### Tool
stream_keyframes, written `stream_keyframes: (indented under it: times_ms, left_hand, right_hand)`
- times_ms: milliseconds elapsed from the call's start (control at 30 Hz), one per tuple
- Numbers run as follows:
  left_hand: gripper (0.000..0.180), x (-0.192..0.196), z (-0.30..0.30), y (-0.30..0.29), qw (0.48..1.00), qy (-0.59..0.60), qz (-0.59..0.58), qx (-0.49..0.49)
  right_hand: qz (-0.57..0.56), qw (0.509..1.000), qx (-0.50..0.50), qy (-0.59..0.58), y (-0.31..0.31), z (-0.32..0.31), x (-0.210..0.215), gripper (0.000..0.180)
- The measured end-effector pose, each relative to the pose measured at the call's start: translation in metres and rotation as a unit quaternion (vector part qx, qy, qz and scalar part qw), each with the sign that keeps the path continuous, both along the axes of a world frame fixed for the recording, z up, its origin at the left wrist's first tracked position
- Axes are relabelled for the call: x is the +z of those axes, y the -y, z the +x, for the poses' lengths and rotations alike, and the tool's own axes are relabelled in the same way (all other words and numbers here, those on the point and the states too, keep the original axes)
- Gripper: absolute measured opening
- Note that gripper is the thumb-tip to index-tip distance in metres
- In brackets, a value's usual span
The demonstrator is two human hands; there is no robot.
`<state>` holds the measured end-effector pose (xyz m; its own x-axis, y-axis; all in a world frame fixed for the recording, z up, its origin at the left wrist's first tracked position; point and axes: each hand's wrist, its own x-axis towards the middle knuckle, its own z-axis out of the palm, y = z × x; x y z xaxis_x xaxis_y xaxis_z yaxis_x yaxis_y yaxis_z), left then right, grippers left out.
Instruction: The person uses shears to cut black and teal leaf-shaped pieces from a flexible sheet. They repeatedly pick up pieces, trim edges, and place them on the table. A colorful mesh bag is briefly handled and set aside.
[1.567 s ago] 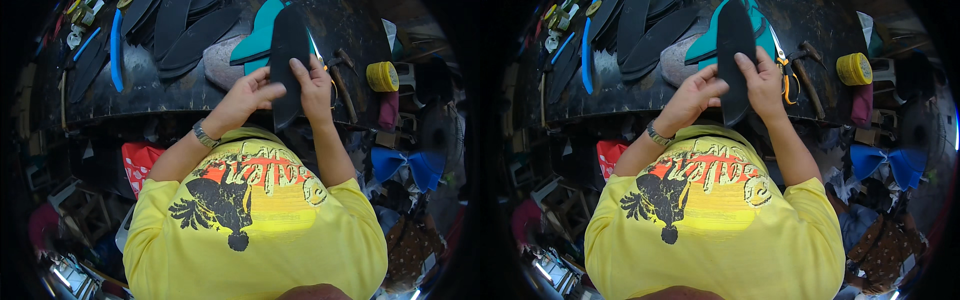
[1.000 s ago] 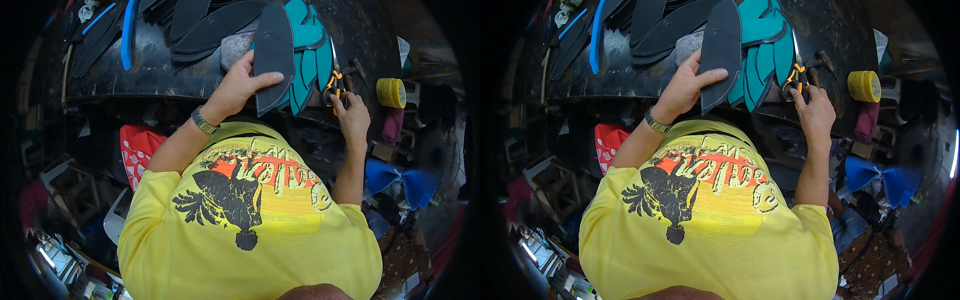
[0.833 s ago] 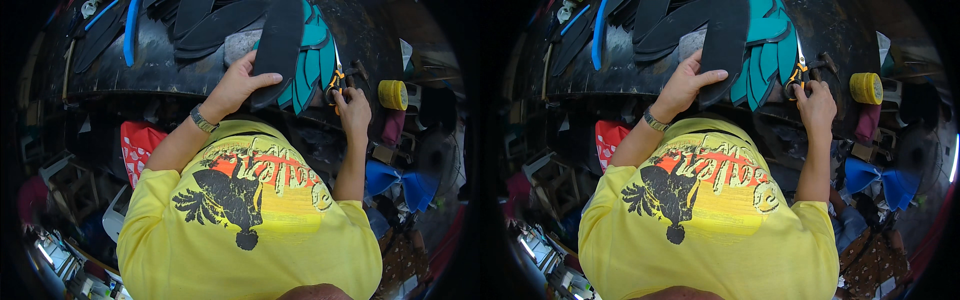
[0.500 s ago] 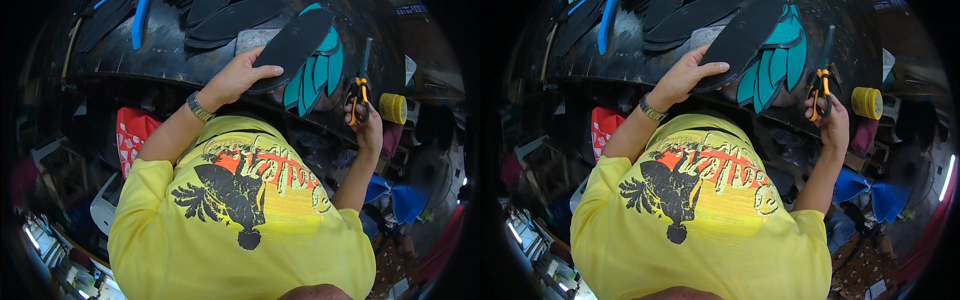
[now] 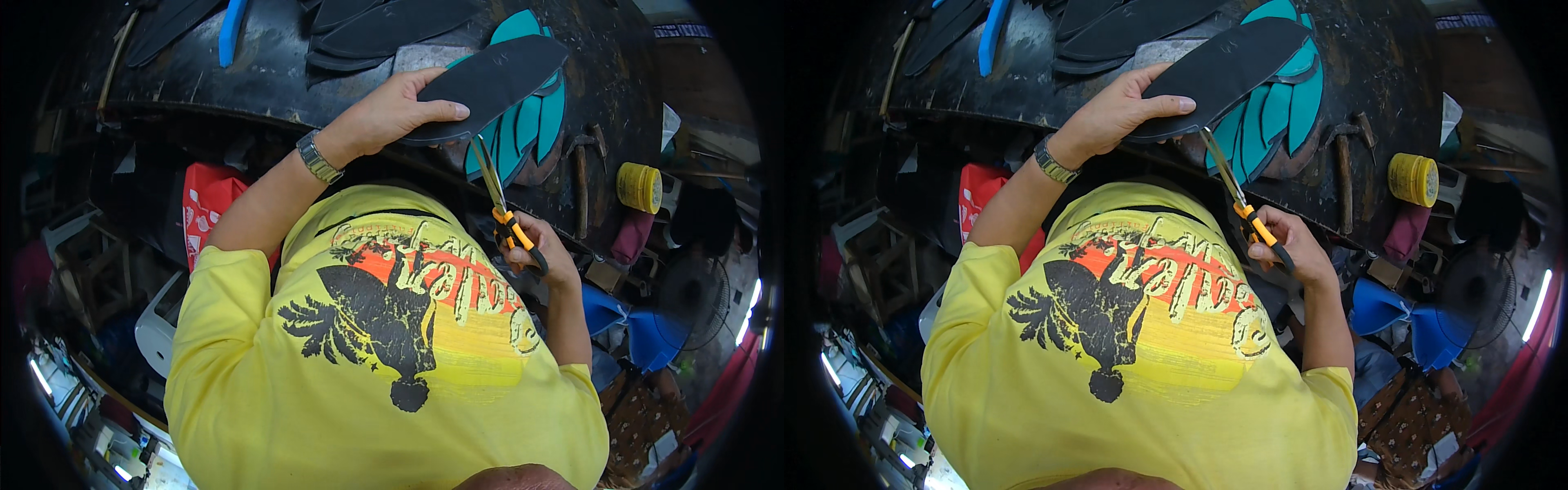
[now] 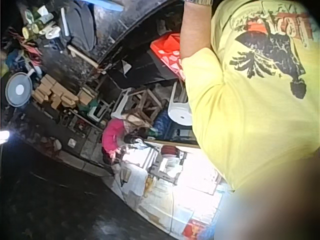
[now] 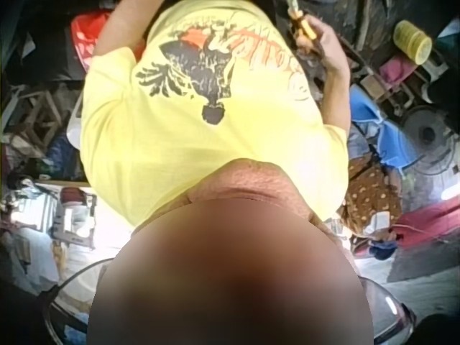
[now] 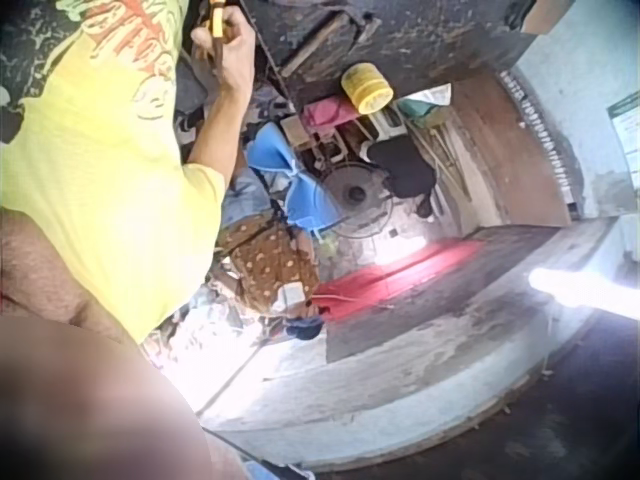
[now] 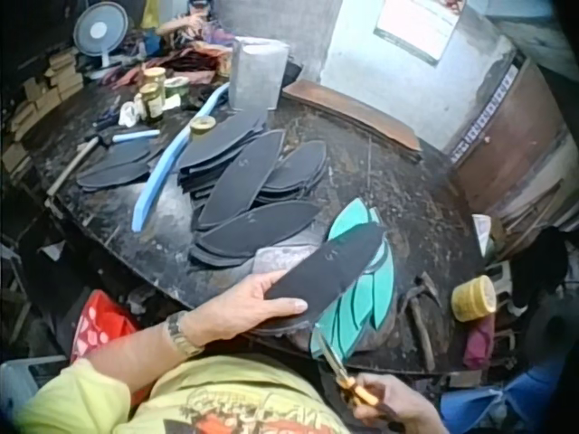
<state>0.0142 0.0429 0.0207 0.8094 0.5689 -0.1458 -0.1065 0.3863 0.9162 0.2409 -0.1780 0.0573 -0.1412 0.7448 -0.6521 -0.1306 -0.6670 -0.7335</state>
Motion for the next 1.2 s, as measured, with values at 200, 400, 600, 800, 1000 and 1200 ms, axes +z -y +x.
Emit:
stream_keyframes:
  times_ms: [200, 400, 600, 800, 1000, 1200]
  left_hand:
    - [0.041, 0.004, -0.003, -0.001, 0.999, -0.014, 0.029, -0.017]
    - [0.040, 0.005, -0.004, -0.003, 0.999, 0.005, 0.036, -0.024]
    - [0.040, 0.004, -0.004, -0.003, 0.999, 0.007, 0.005, -0.033]
    - [0.040, 0.002, -0.004, -0.003, 0.999, -0.006, 0.027, -0.024]
    - [0.041, 0.000, -0.005, -0.004, 0.999, -0.002, 0.019, -0.025]
    - [0.042, 0.000, -0.006, -0.005, 0.999, 0.005, -0.008, -0.033]
  right_hand:
    - [-0.009, 1.000, -0.014, -0.018, -0.003, -0.001, -0.001, 0.042]
    - [-0.003, 0.999, -0.017, -0.031, -0.003, 0.000, -0.002, 0.041]
    - [-0.002, 1.000, -0.019, -0.003, -0.002, 0.001, -0.004, 0.039]
    - [0.010, 1.000, -0.017, 0.008, -0.004, 0.001, -0.008, 0.037]
    - [0.013, 1.000, -0.020, 0.007, -0.005, 0.001, -0.012, 0.036]
    - [0.015, 1.000, -0.019, -0.012, -0.006, 0.001, -0.016, 0.037]
